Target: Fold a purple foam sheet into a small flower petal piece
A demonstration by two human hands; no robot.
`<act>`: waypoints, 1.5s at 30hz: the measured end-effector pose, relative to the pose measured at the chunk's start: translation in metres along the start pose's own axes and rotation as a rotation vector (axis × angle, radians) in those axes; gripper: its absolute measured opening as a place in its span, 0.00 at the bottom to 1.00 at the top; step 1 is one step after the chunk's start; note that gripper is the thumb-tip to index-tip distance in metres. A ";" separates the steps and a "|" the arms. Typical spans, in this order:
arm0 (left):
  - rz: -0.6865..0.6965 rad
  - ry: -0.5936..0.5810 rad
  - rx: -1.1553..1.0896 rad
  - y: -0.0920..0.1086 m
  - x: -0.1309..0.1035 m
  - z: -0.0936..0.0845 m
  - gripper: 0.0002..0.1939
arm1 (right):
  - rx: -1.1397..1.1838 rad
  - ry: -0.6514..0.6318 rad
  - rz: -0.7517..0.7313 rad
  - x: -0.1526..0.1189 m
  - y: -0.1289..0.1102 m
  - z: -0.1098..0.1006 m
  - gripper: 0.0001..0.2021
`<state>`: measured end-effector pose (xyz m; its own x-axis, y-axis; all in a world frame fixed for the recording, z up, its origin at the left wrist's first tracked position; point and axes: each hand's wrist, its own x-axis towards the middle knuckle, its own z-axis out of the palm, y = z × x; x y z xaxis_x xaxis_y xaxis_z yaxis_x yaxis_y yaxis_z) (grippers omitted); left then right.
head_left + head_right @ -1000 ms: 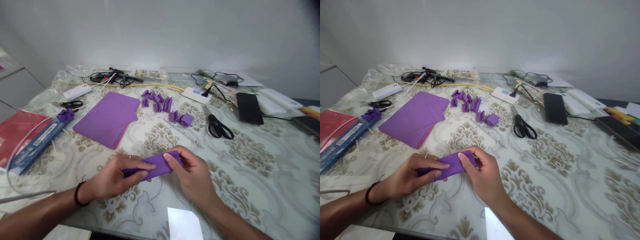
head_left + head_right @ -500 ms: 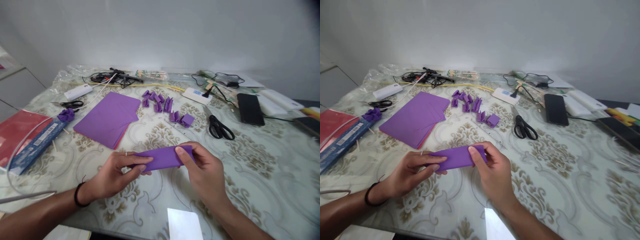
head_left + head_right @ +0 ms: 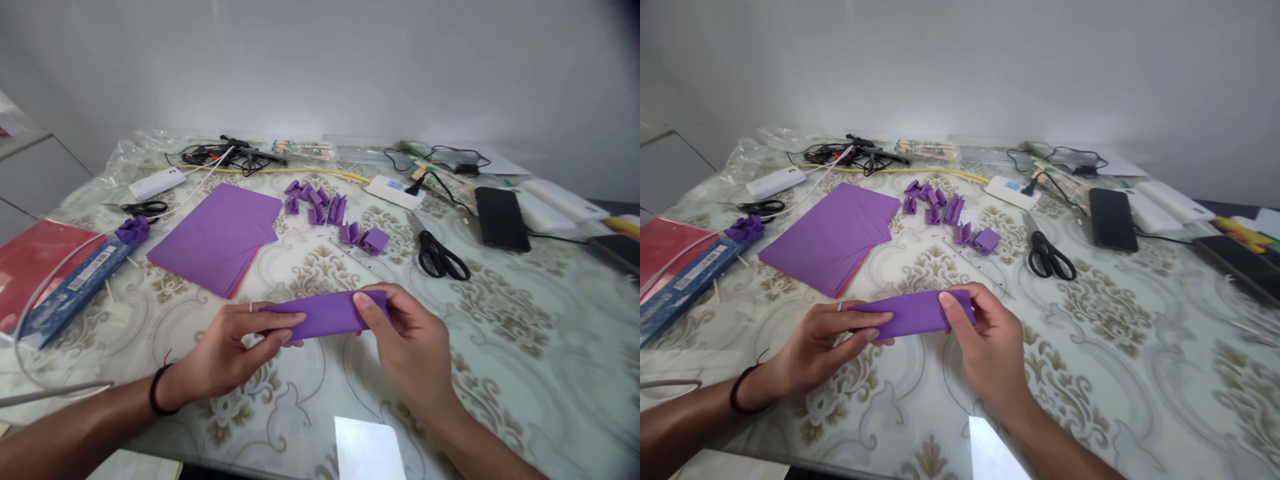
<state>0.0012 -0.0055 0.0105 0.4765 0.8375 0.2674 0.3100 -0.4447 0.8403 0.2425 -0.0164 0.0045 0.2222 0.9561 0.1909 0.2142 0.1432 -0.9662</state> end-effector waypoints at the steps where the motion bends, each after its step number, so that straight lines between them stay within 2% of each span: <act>1: 0.001 -0.001 0.004 0.000 0.000 0.000 0.13 | 0.001 -0.001 0.001 0.000 0.000 0.000 0.09; 7: 0.029 -0.012 0.023 -0.002 -0.001 -0.001 0.13 | 0.007 -0.003 -0.007 0.001 0.000 0.000 0.08; 9: 0.008 -0.001 0.000 -0.002 -0.001 -0.001 0.16 | 0.006 -0.007 -0.007 0.001 0.000 0.000 0.08; 13: -0.102 0.045 -0.101 -0.002 -0.003 0.001 0.24 | 0.010 -0.023 -0.001 0.000 0.003 0.001 0.08; 18: -0.284 0.081 -0.218 -0.007 0.001 0.003 0.20 | 0.017 -0.043 0.018 -0.002 0.006 0.003 0.09; 22: -0.442 0.026 -0.440 -0.007 0.008 0.003 0.16 | 0.009 -0.059 0.027 -0.004 0.005 0.002 0.09; 26: -0.514 -0.049 -0.517 -0.010 0.009 0.002 0.14 | 0.009 -0.068 0.021 -0.004 0.004 0.002 0.09; 32: -0.470 -0.040 -0.430 -0.016 0.004 0.003 0.14 | 0.018 -0.079 0.021 -0.004 0.006 0.002 0.09; 36: -0.465 -0.029 -0.482 -0.012 0.005 0.005 0.11 | 0.009 -0.084 0.029 -0.004 0.010 0.001 0.09; 40: -0.451 -0.040 -0.528 -0.006 0.005 0.007 0.18 | 0.011 -0.083 0.044 -0.004 0.010 0.002 0.10; 45: -0.344 -0.032 -0.266 -0.006 0.004 0.004 0.19 | -0.001 -0.067 0.042 -0.003 0.009 0.002 0.10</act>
<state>0.0042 -0.0012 0.0045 0.4090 0.9105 -0.0606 0.2349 -0.0408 0.9712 0.2414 -0.0173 -0.0049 0.1668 0.9762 0.1387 0.2072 0.1028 -0.9729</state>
